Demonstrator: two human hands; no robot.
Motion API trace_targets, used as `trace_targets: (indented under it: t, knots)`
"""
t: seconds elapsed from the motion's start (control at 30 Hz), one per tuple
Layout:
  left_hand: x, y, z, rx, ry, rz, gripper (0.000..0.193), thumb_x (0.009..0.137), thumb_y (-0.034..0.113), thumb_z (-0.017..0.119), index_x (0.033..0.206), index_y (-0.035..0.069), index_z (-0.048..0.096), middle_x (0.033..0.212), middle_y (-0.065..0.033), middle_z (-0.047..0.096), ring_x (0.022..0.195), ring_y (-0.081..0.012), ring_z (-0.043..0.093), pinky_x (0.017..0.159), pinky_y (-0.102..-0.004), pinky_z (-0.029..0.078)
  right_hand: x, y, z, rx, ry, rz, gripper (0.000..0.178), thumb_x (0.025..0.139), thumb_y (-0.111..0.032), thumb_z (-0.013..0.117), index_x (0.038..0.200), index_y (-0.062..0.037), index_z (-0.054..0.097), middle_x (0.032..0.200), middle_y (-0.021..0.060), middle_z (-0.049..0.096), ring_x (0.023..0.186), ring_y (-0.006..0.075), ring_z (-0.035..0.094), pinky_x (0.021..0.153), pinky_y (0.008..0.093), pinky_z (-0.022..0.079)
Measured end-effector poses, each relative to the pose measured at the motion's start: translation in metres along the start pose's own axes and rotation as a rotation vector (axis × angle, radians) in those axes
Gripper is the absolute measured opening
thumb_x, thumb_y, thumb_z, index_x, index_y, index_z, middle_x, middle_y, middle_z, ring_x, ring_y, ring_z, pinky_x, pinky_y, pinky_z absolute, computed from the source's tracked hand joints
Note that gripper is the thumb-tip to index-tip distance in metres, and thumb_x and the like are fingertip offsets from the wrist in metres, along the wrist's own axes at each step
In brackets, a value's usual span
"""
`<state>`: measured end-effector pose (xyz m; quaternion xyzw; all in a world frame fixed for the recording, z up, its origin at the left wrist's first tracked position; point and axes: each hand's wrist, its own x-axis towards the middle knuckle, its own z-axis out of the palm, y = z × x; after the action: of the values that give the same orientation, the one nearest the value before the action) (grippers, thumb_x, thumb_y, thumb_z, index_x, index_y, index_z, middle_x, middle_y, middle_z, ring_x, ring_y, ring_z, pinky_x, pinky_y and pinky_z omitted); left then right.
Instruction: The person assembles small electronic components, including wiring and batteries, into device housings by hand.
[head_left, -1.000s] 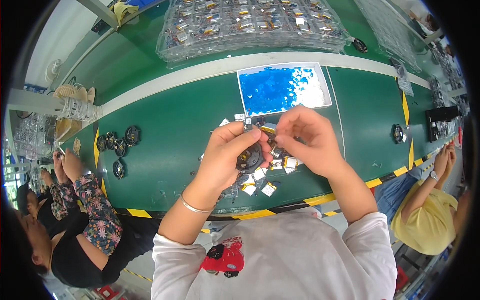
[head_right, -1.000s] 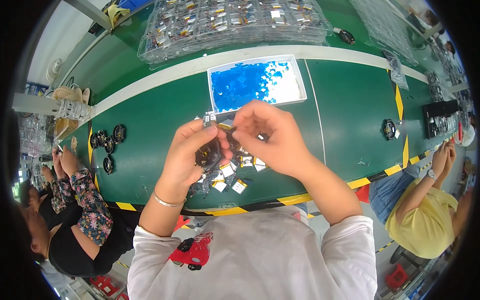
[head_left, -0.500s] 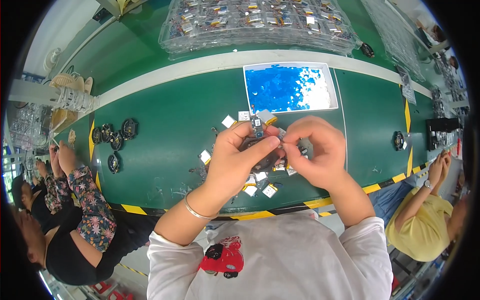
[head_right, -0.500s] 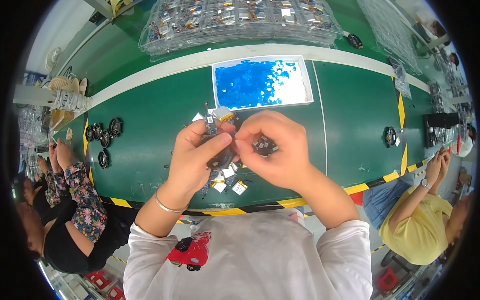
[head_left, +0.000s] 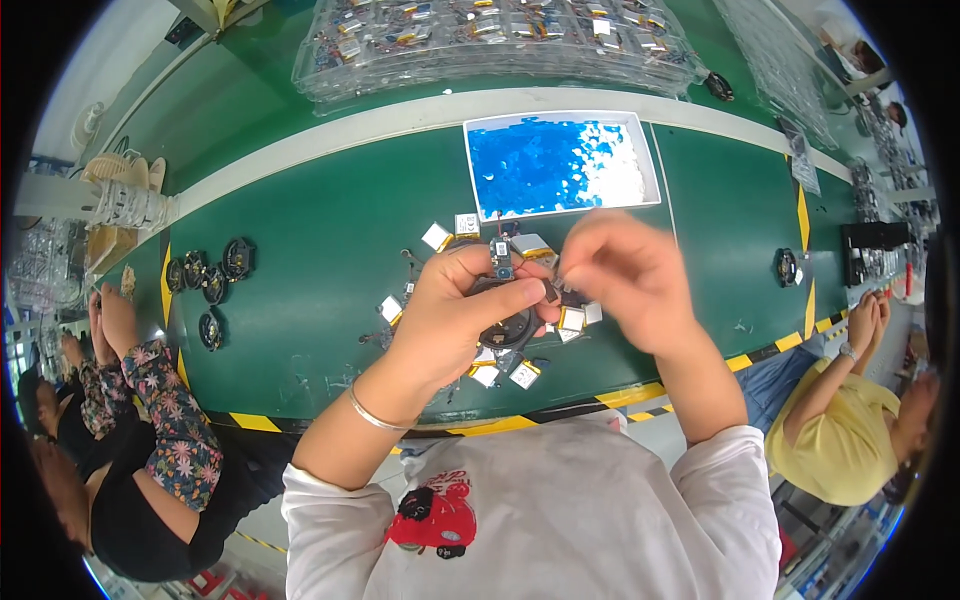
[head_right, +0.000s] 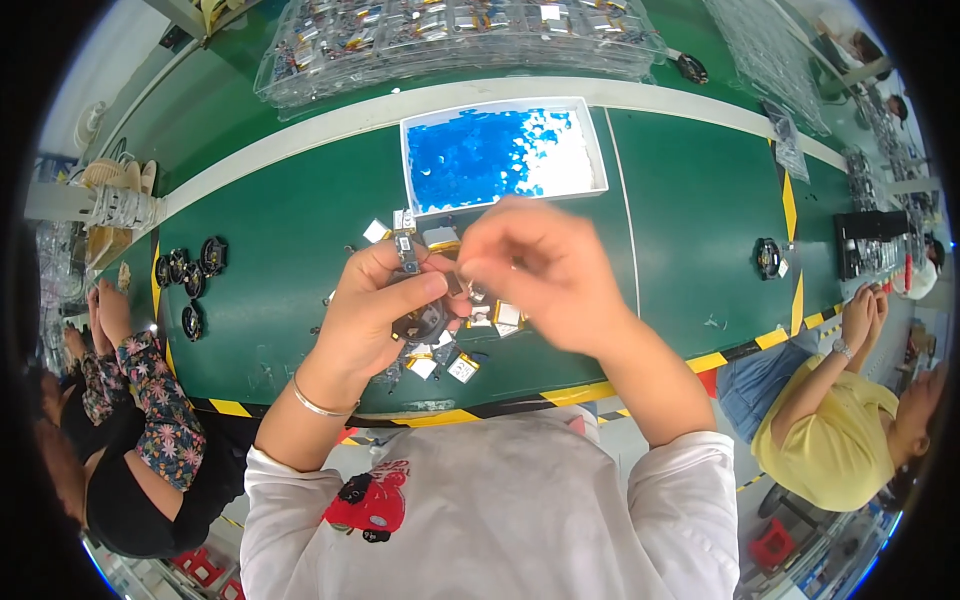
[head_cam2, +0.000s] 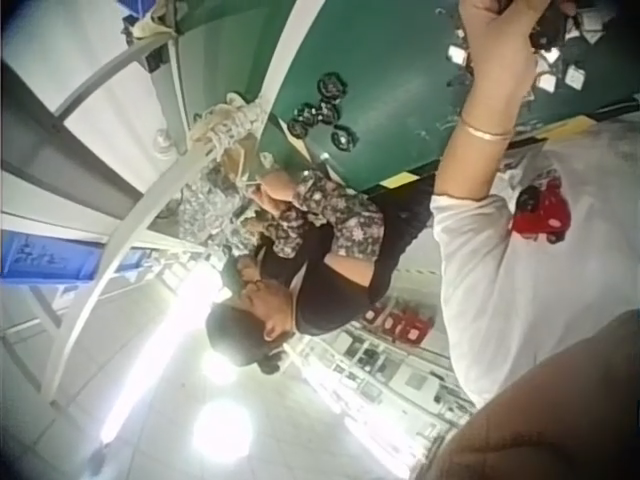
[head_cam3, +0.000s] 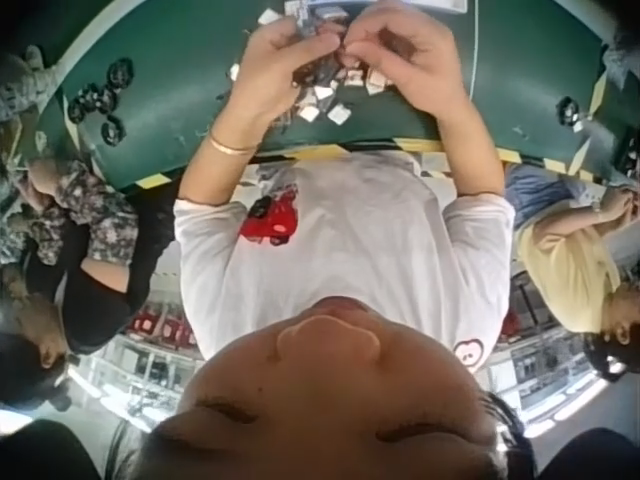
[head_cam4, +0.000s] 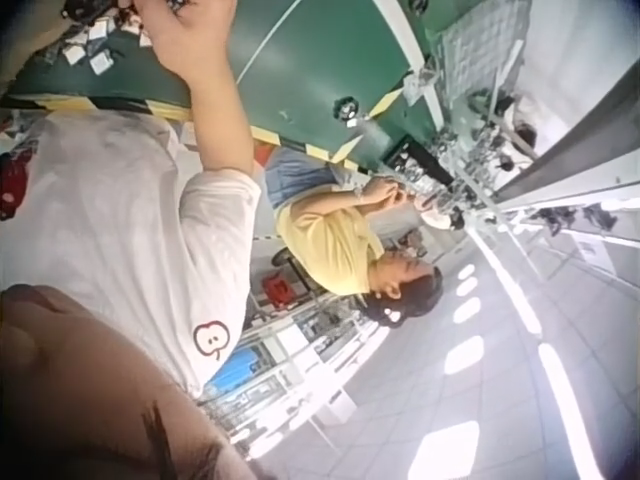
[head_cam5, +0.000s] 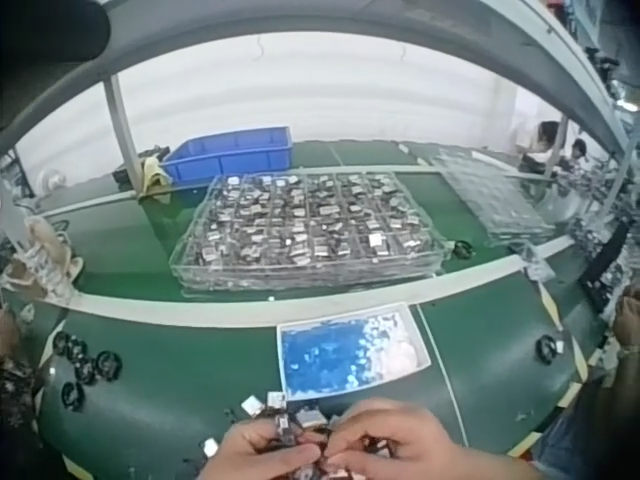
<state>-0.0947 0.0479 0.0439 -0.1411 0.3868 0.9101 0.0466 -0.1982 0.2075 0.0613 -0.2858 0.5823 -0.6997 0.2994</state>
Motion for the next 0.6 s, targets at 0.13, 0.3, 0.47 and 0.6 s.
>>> trace_targets:
  t: [0.13,0.3,0.47,0.6]
  knots:
    - [-0.003,0.001,-0.001,0.183,0.074,0.017,0.013,0.083,0.0,0.064,0.096,-0.004,0.063,0.087,-0.0117,0.066,0.076,-0.019,0.067,0.07,-0.0287,0.056,0.005,-0.003,-0.032,-0.613,0.219,-0.141,0.007,0.077,0.003,0.066,0.083,-0.0014,0.065,0.071,0.0002,0.053,0.064,0.0067,0.048,0.059,0.0214,0.038]
    - [-0.003,0.003,0.004,0.148,0.111,0.024,0.012,0.083,0.002,0.065,0.094,-0.003,0.063,0.083,-0.0114,0.067,0.075,-0.018,0.067,0.069,-0.0276,0.056,-0.016,0.034,-0.052,-1.171,0.1,-0.372,0.013,0.074,0.002,0.066,0.085,-0.0042,0.067,0.069,0.0075,0.056,0.059,0.0175,0.054,0.051,0.0283,0.041]
    - [-0.004,0.0,0.002,0.184,0.112,0.072,0.007,0.085,0.006,0.064,0.086,0.002,0.06,0.076,-0.0092,0.066,0.07,-0.0154,0.065,0.063,-0.0262,0.052,-0.017,0.022,-0.048,-1.088,0.105,-0.319,0.022,0.075,0.004,0.064,0.095,-0.0025,0.068,0.073,0.0099,0.059,0.059,0.0209,0.056,0.053,0.0306,0.044]
    - [-0.003,0.0,0.002,0.244,0.156,0.121,0.004,0.085,0.003,0.061,0.082,0.005,0.058,0.075,-0.0104,0.066,0.067,-0.0197,0.066,0.062,-0.0281,0.052,-0.02,0.006,-0.025,-0.945,0.225,-0.278,0.02,0.074,0.005,0.065,0.093,-0.002,0.068,0.078,0.0106,0.063,0.063,0.0212,0.059,0.056,0.0298,0.047]
